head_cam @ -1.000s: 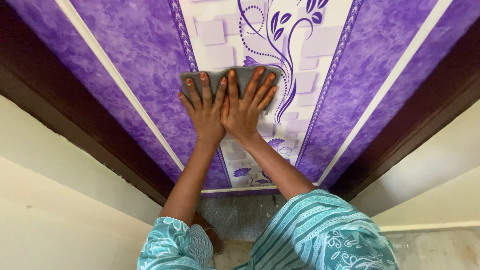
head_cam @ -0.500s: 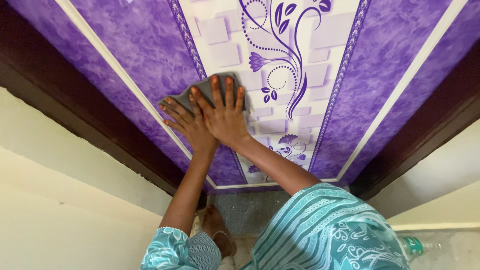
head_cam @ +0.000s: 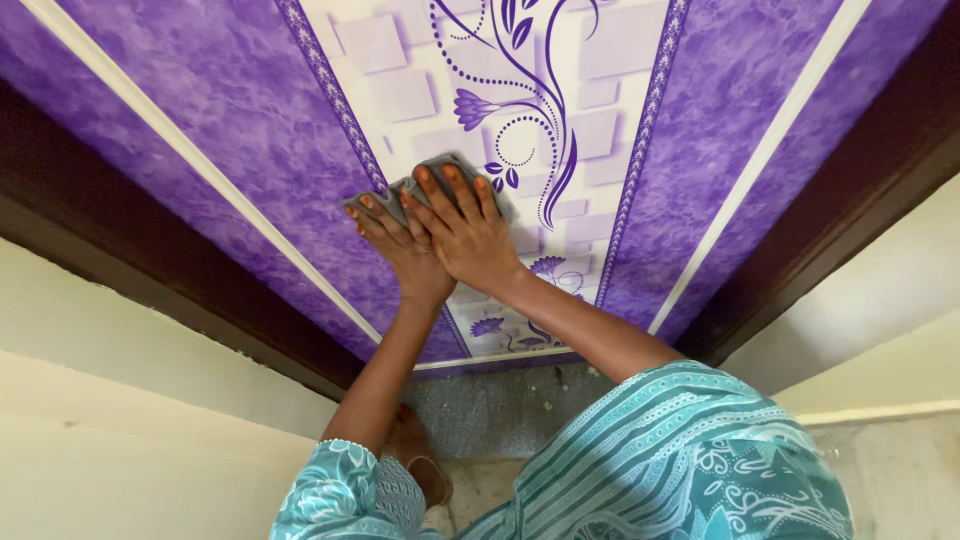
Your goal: The person wipes the surface of a decorative purple and white door using a gray cloth, applying pressure with both hands to various sections of the pattern.
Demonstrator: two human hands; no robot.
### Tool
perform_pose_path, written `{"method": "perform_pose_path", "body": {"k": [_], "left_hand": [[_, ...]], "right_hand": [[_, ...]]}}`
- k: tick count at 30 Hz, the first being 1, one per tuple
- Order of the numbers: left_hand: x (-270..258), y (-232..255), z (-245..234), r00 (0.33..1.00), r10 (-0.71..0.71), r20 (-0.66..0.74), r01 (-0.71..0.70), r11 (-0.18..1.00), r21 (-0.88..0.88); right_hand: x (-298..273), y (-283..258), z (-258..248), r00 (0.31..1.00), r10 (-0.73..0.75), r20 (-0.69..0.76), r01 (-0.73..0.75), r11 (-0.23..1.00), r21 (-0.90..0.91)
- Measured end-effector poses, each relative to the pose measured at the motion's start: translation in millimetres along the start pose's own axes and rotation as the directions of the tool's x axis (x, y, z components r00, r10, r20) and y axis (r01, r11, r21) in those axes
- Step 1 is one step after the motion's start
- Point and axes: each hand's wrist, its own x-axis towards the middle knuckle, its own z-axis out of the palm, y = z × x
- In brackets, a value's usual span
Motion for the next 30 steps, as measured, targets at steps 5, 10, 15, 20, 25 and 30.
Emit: {"method": "perform_pose_path", "body": {"k": [5, 10, 15, 20, 25, 30], "left_hand": [[4, 39, 21, 0.999, -0.003, 0.046, 0.003, 1.000, 0.000], [12, 86, 50, 0.997, 0.074, 0.001, -0.073, 0.997, -0.031], [22, 139, 75, 0.991, 0.122, 0.051, -0.121, 0.992, -0.026], [28, 187, 96, 0.980, 0.184, 0.072, -0.184, 0.983, 0.003], [28, 212, 101, 0.957, 0.283, 0.056, -0.288, 0.952, 0.106], [10, 212, 105, 0.869, 0.457, 0.191, -0.485, 0.862, 0.145]], "right_hand": [[-15, 36, -19, 0.999, 0.046, 0.023, -0.046, 0.999, -0.029], [-34, 80, -45, 0.990, 0.117, 0.081, -0.114, 0.993, -0.045], [-51, 123, -71, 0.972, 0.226, 0.066, -0.219, 0.972, -0.089], [-70, 157, -91, 0.954, 0.300, 0.024, -0.294, 0.945, -0.144], [-92, 168, -93, 0.928, 0.360, -0.097, -0.372, 0.909, -0.186], [-137, 163, -62, 0.861, 0.477, -0.175, -0.484, 0.875, 0.000]]}}
